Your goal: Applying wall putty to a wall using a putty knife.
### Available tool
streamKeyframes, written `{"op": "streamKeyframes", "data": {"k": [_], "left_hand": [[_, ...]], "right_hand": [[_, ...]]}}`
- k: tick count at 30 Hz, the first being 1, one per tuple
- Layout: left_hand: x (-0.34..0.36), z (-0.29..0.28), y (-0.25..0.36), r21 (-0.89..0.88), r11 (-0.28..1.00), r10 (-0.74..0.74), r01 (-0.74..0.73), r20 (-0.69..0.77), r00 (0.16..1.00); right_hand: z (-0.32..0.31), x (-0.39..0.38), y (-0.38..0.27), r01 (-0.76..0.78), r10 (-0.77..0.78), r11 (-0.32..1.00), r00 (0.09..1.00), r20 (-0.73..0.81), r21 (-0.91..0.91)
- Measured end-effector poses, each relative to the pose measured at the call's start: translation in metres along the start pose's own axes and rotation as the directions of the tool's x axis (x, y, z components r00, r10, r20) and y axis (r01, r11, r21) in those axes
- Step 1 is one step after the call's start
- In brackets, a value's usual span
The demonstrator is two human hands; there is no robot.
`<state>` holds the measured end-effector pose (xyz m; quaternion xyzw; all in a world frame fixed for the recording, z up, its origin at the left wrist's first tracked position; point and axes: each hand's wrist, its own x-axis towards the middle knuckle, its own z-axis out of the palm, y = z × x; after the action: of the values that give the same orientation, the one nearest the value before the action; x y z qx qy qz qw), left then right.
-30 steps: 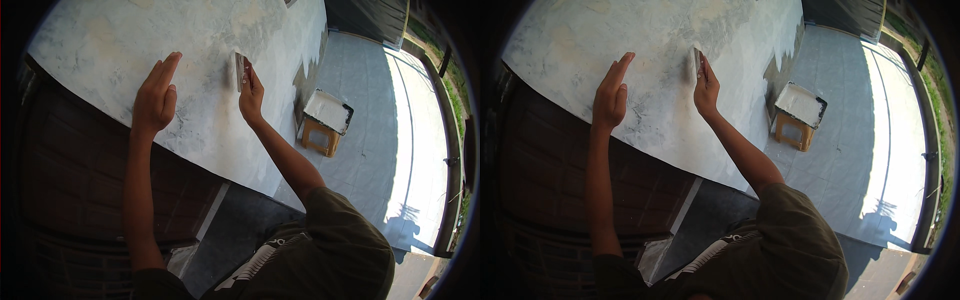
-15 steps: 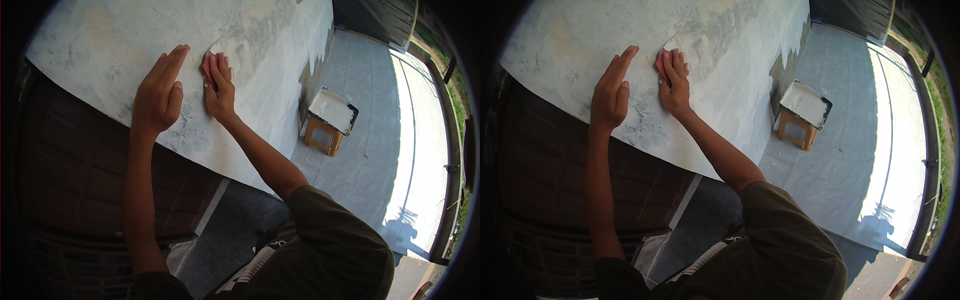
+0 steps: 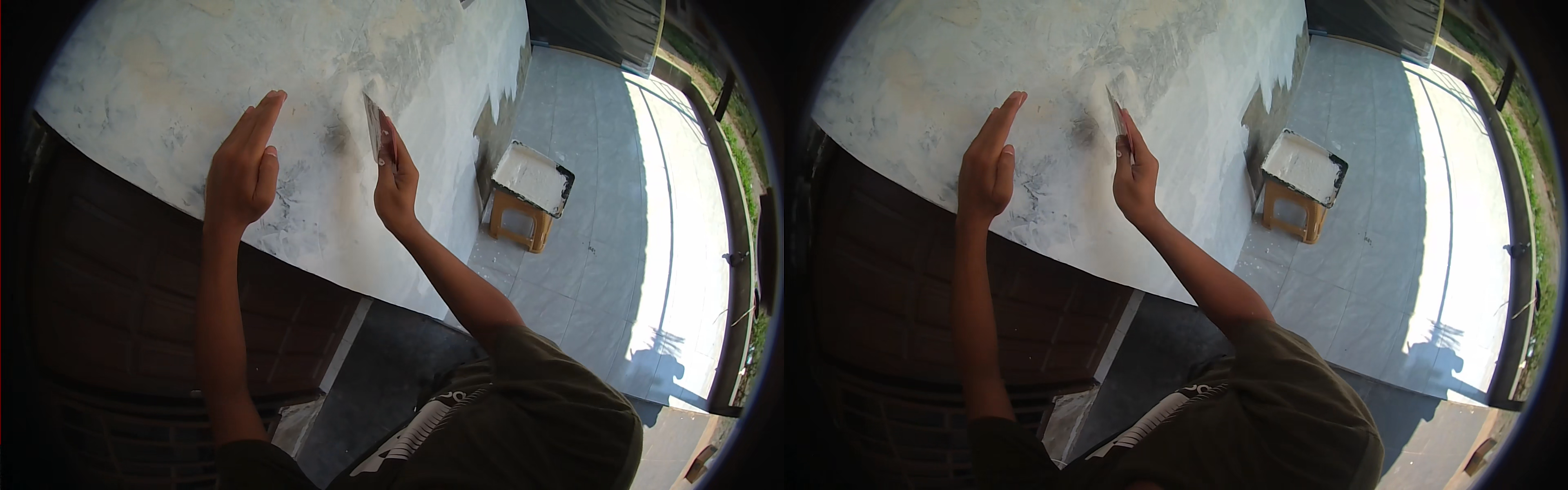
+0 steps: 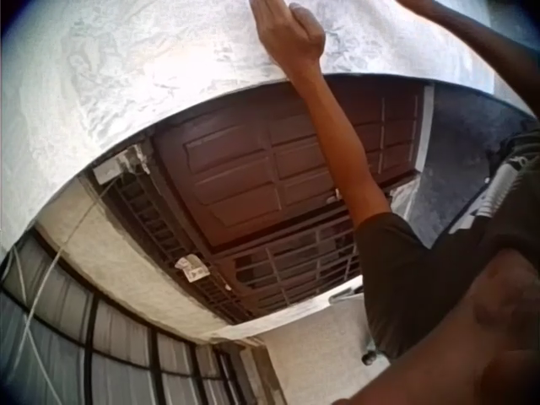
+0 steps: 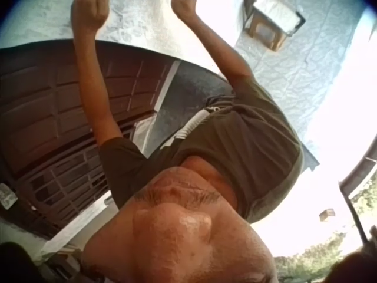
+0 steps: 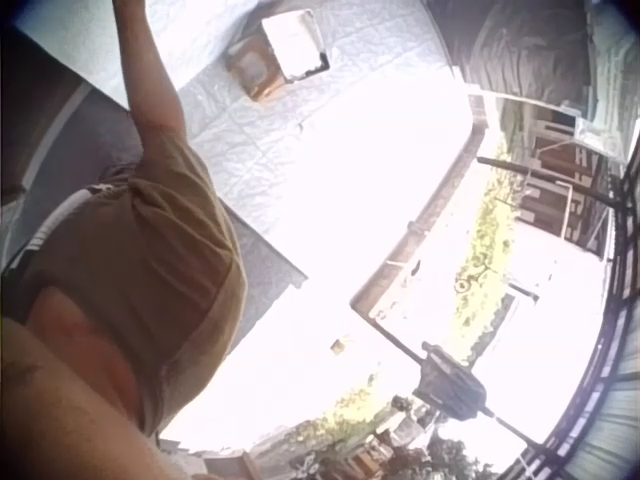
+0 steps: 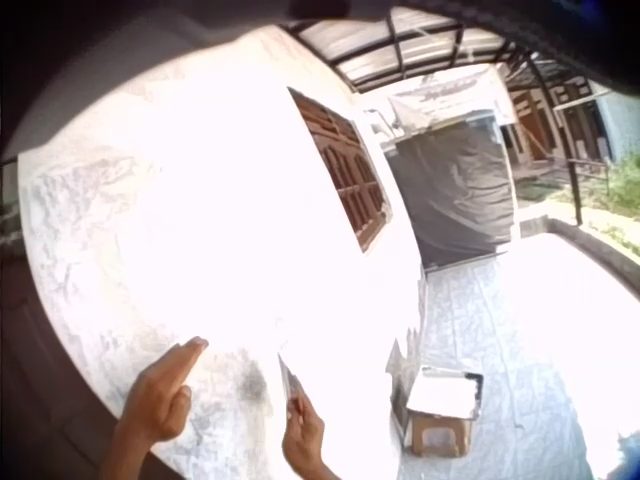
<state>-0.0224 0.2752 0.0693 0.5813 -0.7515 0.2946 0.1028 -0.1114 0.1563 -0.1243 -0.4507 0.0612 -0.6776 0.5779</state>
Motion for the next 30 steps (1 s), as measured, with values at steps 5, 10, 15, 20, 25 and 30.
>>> {"op": "streamKeyframes", "data": {"k": [5,10,15,20,25,30], "left_hand": [[0.002,0.0,0.001,-0.004,1.0,-0.016,0.016,0.007,1.0],[-0.003,0.001,-0.002,0.007,1.0,-0.015,0.015,0.002,1.0],[0.0,-0.001,0.0,0.05,0.999,0.015,-0.014,-0.021,1.0],[-0.002,0.001,-0.002,0.063,0.998,0.024,-0.023,-0.02,1.0],[0.0,0.001,0.0,0.068,0.997,0.027,-0.025,-0.016,1.0],[-0.001,0.0,0.002,0.078,0.997,0.016,-0.015,-0.01,1.0]], "right_hand": [[0.041,0.025,0.029,0.238,-0.201,0.94,0.966,0.165,-0.243],[0.022,-0.086,-0.008,0.136,-0.127,0.991,0.862,0.492,0.017],[-0.033,-0.12,0.004,-0.341,0.339,0.94,0.917,0.208,-0.025],[-0.054,-0.087,0.018,-0.301,0.301,0.953,0.953,-0.001,-0.032],[-0.047,-0.037,0.028,-0.091,0.09,0.987,0.996,-0.015,-0.136],[0.004,0.046,0.018,-0.022,0.021,0.981,1.0,-0.009,-0.195]]}}
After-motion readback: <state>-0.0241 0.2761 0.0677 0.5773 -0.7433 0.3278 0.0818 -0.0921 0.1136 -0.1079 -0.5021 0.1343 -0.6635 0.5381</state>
